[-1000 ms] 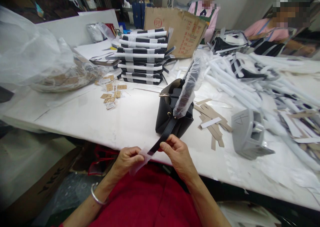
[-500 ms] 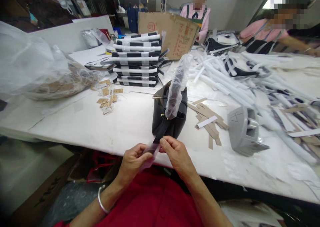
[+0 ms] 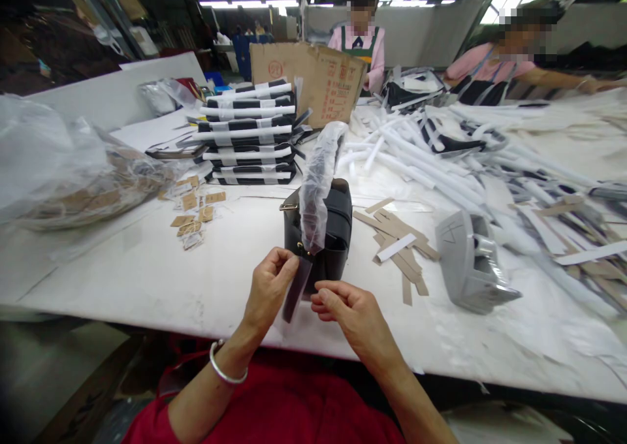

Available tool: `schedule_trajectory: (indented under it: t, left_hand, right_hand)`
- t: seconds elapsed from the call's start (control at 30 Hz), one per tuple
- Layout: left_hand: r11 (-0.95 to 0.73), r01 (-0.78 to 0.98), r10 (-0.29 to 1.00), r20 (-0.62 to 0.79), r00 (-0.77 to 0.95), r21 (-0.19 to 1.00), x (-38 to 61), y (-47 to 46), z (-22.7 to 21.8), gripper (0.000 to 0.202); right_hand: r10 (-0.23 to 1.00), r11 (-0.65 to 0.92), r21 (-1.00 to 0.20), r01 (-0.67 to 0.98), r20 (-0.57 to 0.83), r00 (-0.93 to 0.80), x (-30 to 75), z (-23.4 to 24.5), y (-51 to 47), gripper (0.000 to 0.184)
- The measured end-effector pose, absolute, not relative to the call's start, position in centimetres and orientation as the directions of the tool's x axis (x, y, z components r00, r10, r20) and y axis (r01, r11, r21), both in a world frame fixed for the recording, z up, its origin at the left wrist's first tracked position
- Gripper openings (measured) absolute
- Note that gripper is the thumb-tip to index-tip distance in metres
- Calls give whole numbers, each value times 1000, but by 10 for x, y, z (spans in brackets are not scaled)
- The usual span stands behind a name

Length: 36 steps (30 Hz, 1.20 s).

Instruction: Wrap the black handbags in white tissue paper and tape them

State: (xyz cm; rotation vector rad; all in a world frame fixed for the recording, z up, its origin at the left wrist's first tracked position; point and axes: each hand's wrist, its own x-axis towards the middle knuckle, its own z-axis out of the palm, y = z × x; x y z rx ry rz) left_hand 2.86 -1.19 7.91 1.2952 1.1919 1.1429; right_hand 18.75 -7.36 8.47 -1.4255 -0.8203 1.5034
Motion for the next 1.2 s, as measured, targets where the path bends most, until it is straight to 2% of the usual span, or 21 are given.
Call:
schedule_trajectory:
  t: [0.17, 0.37, 0.43, 0.6, 0.7, 0.87, 1.07, 1.2]
  left_hand:
    - [-85, 105, 995, 80, 54, 991, 39, -2, 86, 20]
    - [-213, 217, 977, 205, 61, 953, 46, 2, 95, 14]
    - [-178, 164, 983, 168, 70, 970, 45, 4, 95, 14]
    - [58, -163, 993, -40, 113, 985, 28, 2, 80, 31]
    - [139, -215, 976, -96, 197, 967, 15, -2, 70, 33]
    - [164, -177, 968, -124, 217, 970, 10, -7, 74, 30]
    - [-85, 136, 995, 78, 58, 987, 16, -12, 83, 23]
    - [-74, 139, 994, 62, 92, 988, 13, -10, 85, 19]
  right_hand:
    - [908, -396, -903, -167, -412, 73, 183, 88, -64, 58]
    - [930, -289, -927, -238, -331, 160, 170, 94, -53, 50]
    - [924, -280, -931, -235, -328, 197, 165, 95, -48, 49]
    - [917, -284, -940, -188, -324, 232, 156, 95, -44, 50]
    - [922, -275, -944, -182, -313, 230, 154, 95, -47, 50]
    - [930, -258, -952, -164, -291, 224, 152, 99, -48, 49]
    - [926, -250, -963, -103, -269, 266, 151, 105, -43, 50]
    - [927, -244, -966, -87, -259, 272, 150, 106, -40, 48]
